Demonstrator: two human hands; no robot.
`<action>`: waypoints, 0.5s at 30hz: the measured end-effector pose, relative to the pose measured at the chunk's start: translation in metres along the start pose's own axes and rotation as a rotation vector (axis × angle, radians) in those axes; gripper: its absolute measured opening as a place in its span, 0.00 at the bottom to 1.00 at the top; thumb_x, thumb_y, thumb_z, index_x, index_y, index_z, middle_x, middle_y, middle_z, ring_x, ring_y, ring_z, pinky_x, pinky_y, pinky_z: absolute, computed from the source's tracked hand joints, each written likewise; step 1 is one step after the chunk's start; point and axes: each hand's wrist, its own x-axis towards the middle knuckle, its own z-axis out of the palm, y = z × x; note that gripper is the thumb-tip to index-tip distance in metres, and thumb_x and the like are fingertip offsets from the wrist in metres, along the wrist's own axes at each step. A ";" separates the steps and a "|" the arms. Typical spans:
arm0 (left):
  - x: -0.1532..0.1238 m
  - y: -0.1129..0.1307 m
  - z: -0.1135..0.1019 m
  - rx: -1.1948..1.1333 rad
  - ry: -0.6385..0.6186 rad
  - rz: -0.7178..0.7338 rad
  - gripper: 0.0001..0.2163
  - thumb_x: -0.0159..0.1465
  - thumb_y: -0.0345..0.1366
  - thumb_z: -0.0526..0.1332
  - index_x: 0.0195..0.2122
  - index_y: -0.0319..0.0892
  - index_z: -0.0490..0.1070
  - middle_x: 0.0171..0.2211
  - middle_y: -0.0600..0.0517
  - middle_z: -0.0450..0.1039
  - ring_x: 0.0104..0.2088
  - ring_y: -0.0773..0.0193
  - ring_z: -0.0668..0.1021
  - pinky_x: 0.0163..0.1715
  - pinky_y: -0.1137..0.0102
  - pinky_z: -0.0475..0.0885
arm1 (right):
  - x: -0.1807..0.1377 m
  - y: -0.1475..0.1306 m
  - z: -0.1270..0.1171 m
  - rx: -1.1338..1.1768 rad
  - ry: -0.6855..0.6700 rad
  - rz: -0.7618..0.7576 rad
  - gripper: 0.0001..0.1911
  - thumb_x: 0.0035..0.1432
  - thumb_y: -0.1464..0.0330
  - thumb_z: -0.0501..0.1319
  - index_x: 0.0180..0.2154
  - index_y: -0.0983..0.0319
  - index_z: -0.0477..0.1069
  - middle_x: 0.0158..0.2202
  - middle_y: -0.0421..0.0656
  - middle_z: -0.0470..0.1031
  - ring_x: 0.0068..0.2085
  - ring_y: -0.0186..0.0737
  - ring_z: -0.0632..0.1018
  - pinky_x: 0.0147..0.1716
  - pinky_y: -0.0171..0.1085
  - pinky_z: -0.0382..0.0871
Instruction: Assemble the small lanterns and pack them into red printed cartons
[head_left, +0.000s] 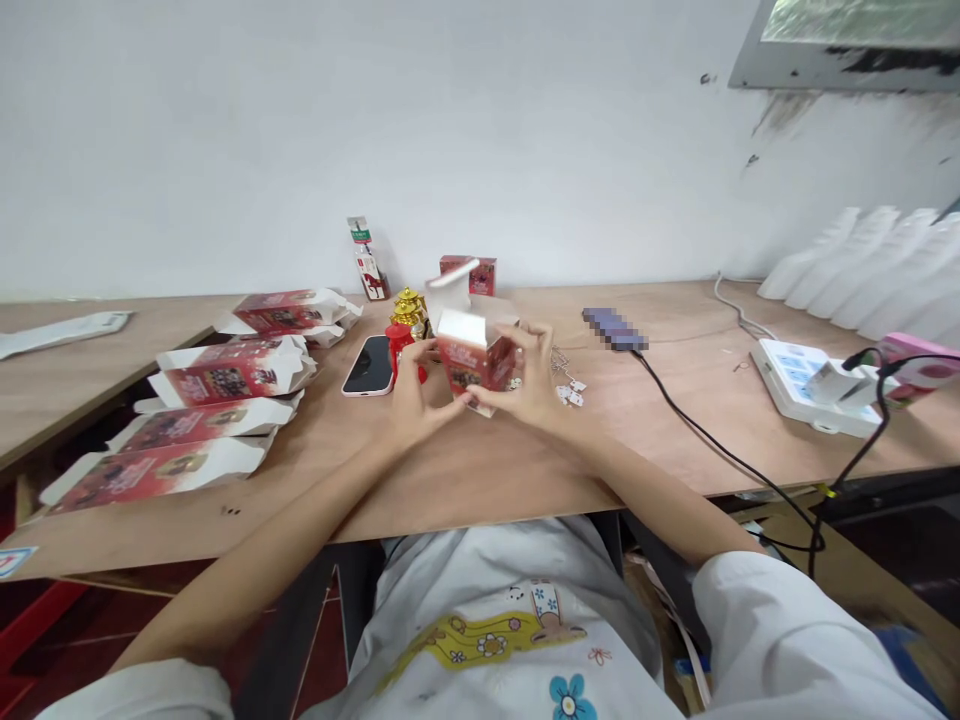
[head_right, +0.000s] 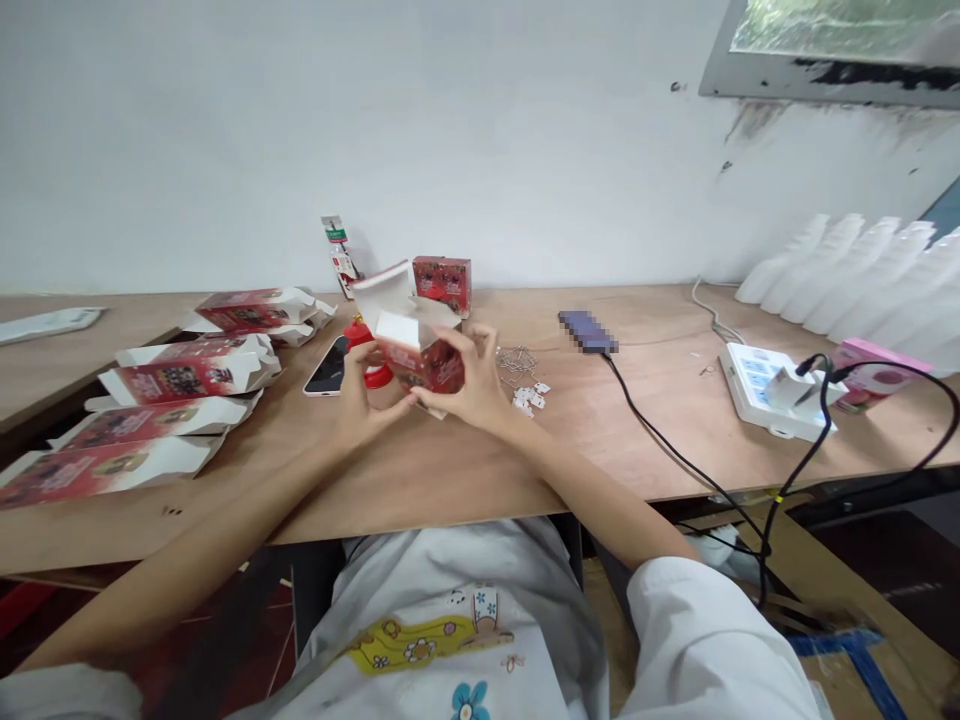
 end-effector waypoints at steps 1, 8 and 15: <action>-0.002 -0.002 0.001 -0.026 -0.013 -0.010 0.35 0.54 0.47 0.68 0.58 0.45 0.54 0.51 0.44 0.66 0.49 0.55 0.73 0.48 0.58 0.72 | -0.003 0.000 0.004 -0.036 0.001 -0.042 0.38 0.47 0.58 0.71 0.57 0.51 0.59 0.52 0.47 0.54 0.57 0.52 0.64 0.52 0.54 0.72; -0.006 -0.001 0.007 -0.095 -0.048 -0.047 0.45 0.51 0.44 0.71 0.64 0.48 0.45 0.57 0.41 0.59 0.57 0.50 0.69 0.53 0.54 0.71 | -0.015 0.005 0.018 -0.222 -0.024 -0.050 0.29 0.52 0.52 0.66 0.51 0.57 0.62 0.48 0.47 0.56 0.52 0.49 0.68 0.53 0.54 0.68; -0.001 -0.002 0.001 -0.073 -0.050 -0.037 0.49 0.53 0.44 0.70 0.67 0.46 0.37 0.58 0.40 0.59 0.56 0.51 0.71 0.52 0.56 0.71 | -0.018 0.010 0.025 -0.248 0.007 -0.166 0.19 0.66 0.57 0.51 0.55 0.56 0.58 0.48 0.49 0.64 0.50 0.47 0.70 0.50 0.50 0.69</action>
